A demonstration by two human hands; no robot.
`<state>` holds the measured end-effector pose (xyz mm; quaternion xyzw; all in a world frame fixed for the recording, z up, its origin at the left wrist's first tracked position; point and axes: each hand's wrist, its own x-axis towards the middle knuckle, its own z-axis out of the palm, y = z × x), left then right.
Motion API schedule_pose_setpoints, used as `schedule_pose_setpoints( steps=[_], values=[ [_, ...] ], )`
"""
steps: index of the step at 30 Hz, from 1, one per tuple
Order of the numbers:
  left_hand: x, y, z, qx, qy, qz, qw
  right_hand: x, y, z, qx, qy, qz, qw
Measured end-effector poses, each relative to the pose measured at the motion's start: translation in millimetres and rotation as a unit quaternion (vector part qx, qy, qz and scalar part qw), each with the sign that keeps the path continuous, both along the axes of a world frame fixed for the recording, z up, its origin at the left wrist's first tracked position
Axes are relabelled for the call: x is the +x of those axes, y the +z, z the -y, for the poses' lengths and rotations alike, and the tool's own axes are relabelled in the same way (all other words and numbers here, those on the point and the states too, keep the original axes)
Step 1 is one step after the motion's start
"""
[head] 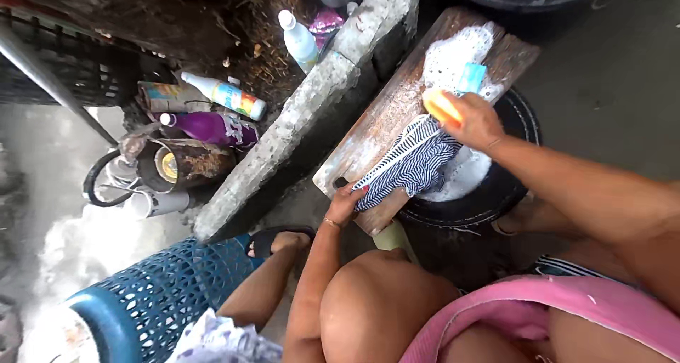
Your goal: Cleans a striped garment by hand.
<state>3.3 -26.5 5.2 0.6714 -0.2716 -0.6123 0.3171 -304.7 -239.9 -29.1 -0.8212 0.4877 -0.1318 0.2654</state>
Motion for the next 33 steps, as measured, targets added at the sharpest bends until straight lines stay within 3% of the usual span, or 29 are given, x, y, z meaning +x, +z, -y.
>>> schedule_pose_setpoints(
  steps=[4,8,10,12,14,19,22,25,28,30,31,33],
  values=[
    [0,32,23,-0.02,-0.088,0.091,0.992,-41,54,20,0.114,-0.09,-0.015,0.989],
    [-20,107,51,-0.064,-0.167,0.09,0.98,-84,65,16,0.243,-0.091,-0.083,0.962],
    [-37,145,57,-0.106,-0.169,0.042,0.979,-101,57,0,0.248,-0.074,-0.142,0.956],
    [-55,180,62,-0.157,-0.159,-0.011,0.975,-108,53,-21,0.187,-0.07,-0.168,0.965],
    [-75,210,65,-0.222,-0.162,-0.049,0.96,-103,58,-40,0.145,-0.03,-0.142,0.979],
    [-131,277,60,-0.337,-0.201,-0.067,0.917,-74,51,-89,0.284,0.128,0.009,0.95],
    [-148,319,44,-0.369,-0.203,-0.045,0.906,-66,46,-96,0.274,0.178,0.043,0.944],
    [-151,362,24,-0.415,-0.203,-0.03,0.887,-68,60,-86,0.235,0.225,0.117,0.938],
    [-154,398,2,-0.465,-0.169,-0.036,0.868,-74,93,-80,0.268,0.202,0.176,0.926],
    [-152,406,-10,-0.518,-0.107,-0.028,0.848,-75,103,-82,0.261,0.207,0.191,0.923],
    [-151,394,-16,-0.545,-0.04,-0.015,0.837,-74,104,-87,0.252,0.209,0.203,0.923],
    [-153,326,-29,-0.535,0.098,-0.007,0.839,-69,105,-98,0.272,0.187,0.226,0.917]
  ],
)
